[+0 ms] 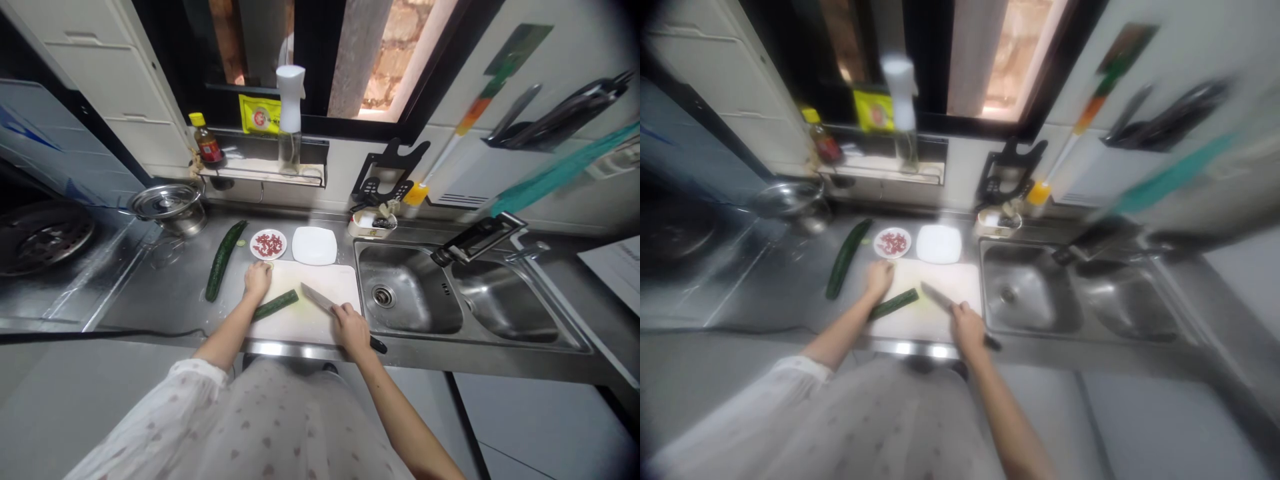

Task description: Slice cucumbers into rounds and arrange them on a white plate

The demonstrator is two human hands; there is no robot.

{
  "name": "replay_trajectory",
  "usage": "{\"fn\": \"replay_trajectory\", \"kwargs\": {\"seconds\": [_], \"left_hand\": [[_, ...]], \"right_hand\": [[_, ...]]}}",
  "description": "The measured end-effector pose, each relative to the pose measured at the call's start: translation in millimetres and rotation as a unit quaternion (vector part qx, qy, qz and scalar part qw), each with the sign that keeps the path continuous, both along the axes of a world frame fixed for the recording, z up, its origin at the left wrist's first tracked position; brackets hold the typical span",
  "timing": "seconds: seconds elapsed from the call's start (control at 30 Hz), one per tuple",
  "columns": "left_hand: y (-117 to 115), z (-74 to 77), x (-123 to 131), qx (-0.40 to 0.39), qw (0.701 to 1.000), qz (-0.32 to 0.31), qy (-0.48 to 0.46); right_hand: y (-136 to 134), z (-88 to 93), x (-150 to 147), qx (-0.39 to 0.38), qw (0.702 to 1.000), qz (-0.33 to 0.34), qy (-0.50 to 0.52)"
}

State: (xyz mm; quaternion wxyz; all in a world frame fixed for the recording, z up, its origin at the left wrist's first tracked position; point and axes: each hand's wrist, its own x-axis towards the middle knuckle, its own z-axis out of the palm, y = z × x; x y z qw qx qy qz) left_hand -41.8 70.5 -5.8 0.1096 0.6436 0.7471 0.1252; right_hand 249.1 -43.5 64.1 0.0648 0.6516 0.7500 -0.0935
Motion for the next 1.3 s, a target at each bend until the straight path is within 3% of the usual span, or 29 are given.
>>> {"fn": "replay_trajectory", "kwargs": {"seconds": [0.2,0.33,0.53,0.77,0.97,1.3], "left_hand": [[-7.1,3.0,-0.2,0.014,0.999,0.01,-0.027],[-24.1,3.3,2.2,0.05,0.995,-0.018,-0.082],[-59.1,7.0,11.2,0.083,0.984,-0.056,-0.148],[-87.6,23.6,22.0,0.113,0.974,-0.13,-0.145],[-90.7,30.3,29.3,0.105,0.967,-0.19,-0.133],[-81.6,14.3,33.9,0.095,0.957,-0.244,-0.126]], "right_hand": [[0.0,3.8,-6.1,-0.016,0.993,-0.095,0.063],[4.5,-1.2,-7.7,-0.013,0.985,-0.122,0.122],[12.2,-5.1,-15.4,-0.004,0.98,-0.095,0.173],[16.2,2.8,-28.8,0.002,0.973,-0.057,0.225],[14.1,10.9,-40.4,-0.058,0.977,-0.025,0.203],[8.5,17.2,-61.1,-0.095,0.989,-0.012,0.113]]}}
